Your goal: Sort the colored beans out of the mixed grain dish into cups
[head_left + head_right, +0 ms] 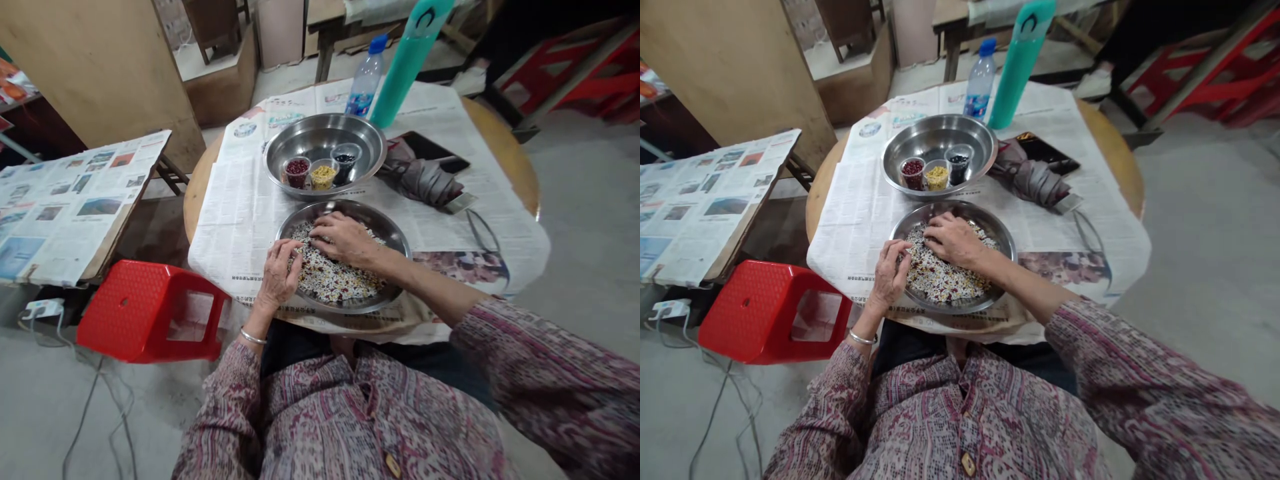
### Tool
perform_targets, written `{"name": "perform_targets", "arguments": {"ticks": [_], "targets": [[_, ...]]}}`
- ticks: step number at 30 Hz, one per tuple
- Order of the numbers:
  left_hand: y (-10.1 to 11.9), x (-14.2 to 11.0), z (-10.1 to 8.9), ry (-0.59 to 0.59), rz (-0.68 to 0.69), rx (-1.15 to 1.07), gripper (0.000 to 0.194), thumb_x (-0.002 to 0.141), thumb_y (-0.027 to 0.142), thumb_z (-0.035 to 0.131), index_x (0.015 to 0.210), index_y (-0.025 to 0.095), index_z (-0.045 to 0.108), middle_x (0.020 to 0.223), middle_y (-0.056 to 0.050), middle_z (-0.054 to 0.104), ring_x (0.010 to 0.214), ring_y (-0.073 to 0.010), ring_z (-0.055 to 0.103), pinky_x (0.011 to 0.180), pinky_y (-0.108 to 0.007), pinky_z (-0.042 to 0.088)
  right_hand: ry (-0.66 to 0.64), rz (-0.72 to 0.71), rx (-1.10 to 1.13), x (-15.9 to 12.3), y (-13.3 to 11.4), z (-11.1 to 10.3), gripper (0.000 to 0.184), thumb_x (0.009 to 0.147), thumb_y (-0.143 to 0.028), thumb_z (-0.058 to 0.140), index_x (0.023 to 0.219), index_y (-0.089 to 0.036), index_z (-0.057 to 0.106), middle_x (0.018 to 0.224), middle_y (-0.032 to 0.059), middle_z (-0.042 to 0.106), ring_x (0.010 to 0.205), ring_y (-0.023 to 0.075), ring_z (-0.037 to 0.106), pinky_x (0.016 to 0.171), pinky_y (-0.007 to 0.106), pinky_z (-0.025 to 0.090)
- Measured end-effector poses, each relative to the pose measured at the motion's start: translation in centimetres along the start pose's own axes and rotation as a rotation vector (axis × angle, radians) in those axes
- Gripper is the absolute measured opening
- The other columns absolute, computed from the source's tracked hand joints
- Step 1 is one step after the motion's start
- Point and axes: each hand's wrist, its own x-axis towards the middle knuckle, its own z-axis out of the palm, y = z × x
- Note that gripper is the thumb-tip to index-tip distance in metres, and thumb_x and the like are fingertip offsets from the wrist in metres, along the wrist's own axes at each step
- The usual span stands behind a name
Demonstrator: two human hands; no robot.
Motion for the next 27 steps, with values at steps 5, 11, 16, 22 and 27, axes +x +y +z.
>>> {"name": "perform_targets", "arguments": {"ticks": [5, 11, 16, 22, 27], "targets": [[0.0, 0.0, 0.0, 0.005, 0.008, -0.01, 0.018, 0.103, 0.021, 0.046, 0.116, 0.023, 0.058, 0.113, -0.008, 0.064, 0.109, -0.0202, 0.063, 0.103, -0.039, 0.05, -0.056, 0.088, 0.045, -3.6, 1.6, -1.4, 0.028, 0.093, -0.021, 0.05, 0.104, -0.024, 0.076, 0.104, 0.0088, 0.072, 0.098, 0.0236, 0.065, 0.091, 0.04, 0.053], [0.0, 0.0, -0.1, 0.0, 0.015, -0.003, 0.019, 0.103, 0.022, 0.046, 0.115, 0.021, 0.06, 0.112, -0.008, 0.067, 0.112, -0.0209, 0.062, 0.104, -0.04, 0.049, -0.187, -0.147, 0.237, -6.5, -3.6, -1.4, 0.023, 0.098, -0.028, 0.054, 0.111, -0.023, 0.072, 0.103, 0.008, 0.07, 0.09, 0.019, 0.067, 0.08, 0.032, 0.052], [0.0, 0.1, -0.1, 0.006, 0.023, 0.005, 0.018, 0.103, 0.022, 0.046, 0.114, 0.021, 0.061, 0.111, -0.009, 0.068, 0.112, -0.0213, 0.062, 0.103, -0.039, 0.05, -0.135, -0.162, 0.055, -5.2, -4.1, -0.5, 0.023, 0.097, -0.021, 0.051, 0.105, -0.02, 0.073, 0.098, 0.0099, 0.068, 0.09, 0.0207, 0.063, 0.076, 0.031, 0.05], [-0.3, 0.1, 0.0, -0.001, 0.02, 0.032, 0.018, 0.103, 0.024, 0.046, 0.111, 0.021, 0.062, 0.108, -0.008, 0.069, 0.109, -0.0208, 0.064, 0.103, -0.038, 0.05, 0.066, 0.206, -0.203, -4.6, 1.3, -1.8, 0.03, 0.095, -0.017, 0.045, 0.106, -0.021, 0.073, 0.105, 0.0135, 0.068, 0.102, 0.0268, 0.061, 0.076, 0.036, 0.052], [-0.5, 0.1, 0.2, 0.009, 0.039, 0.023, 0.018, 0.103, 0.023, 0.046, 0.11, 0.021, 0.063, 0.107, -0.008, 0.07, 0.108, -0.0207, 0.064, 0.102, -0.039, 0.05, -0.026, 0.256, -0.205, -5.9, 1.3, -2.3, 0.034, 0.089, -0.014, 0.046, 0.112, -0.02, 0.072, 0.103, 0.0135, 0.069, 0.094, 0.0259, 0.063, 0.076, 0.037, 0.053]]}}
